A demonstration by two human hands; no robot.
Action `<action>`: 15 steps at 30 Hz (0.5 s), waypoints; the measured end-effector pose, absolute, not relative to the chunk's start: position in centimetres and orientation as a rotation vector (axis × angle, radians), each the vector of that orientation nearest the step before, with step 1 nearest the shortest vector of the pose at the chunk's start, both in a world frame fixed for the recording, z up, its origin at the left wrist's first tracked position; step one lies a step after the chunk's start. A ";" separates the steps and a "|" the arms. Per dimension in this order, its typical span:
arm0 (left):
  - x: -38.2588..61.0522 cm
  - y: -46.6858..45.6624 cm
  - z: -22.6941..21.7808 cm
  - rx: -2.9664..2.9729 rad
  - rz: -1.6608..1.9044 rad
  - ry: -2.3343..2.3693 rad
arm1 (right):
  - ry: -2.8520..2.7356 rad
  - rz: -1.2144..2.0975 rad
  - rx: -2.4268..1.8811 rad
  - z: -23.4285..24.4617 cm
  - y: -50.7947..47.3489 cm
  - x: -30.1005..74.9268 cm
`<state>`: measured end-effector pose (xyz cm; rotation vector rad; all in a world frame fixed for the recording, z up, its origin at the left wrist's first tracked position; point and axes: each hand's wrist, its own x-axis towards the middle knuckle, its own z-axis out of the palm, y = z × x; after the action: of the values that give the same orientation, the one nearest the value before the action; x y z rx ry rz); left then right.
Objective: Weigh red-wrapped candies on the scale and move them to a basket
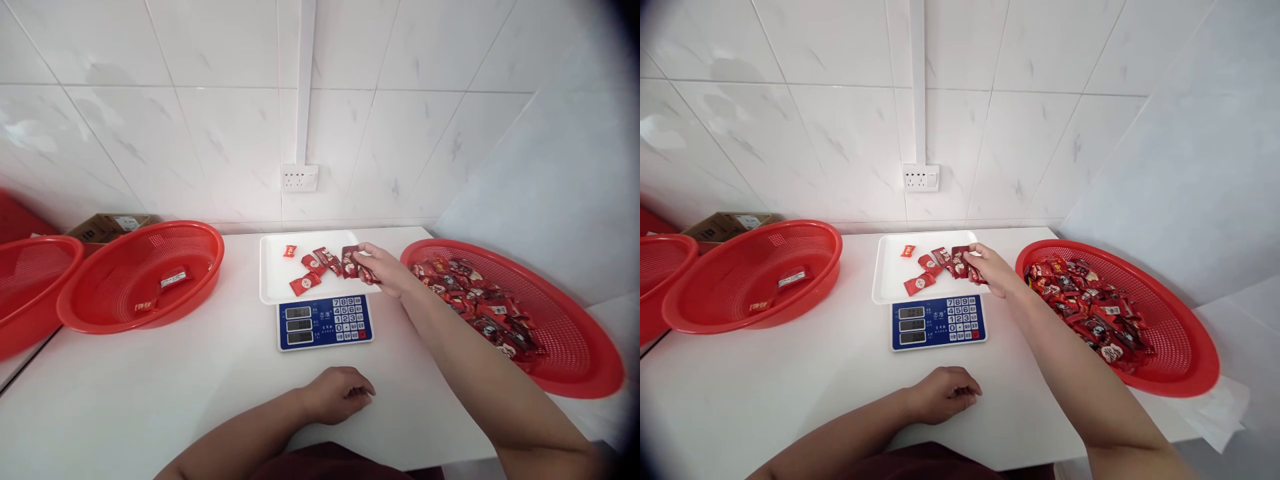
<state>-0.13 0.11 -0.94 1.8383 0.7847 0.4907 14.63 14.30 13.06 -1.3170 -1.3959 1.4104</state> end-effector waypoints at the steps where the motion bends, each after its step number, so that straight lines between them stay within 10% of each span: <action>1: -0.1 0.1 -0.9 1.838 0.493 0.783 | -1.369 1.399 -1.305 13.3 13.9 15.0; 15: -0.4 0.2 -0.5 1.657 0.467 0.718 | -1.630 1.783 -1.325 8.0 2.4 17.0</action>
<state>-0.36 0.23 -0.51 1.6568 0.7177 0.4670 16.97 2.41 7.97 -1.3247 -1.6296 1.7830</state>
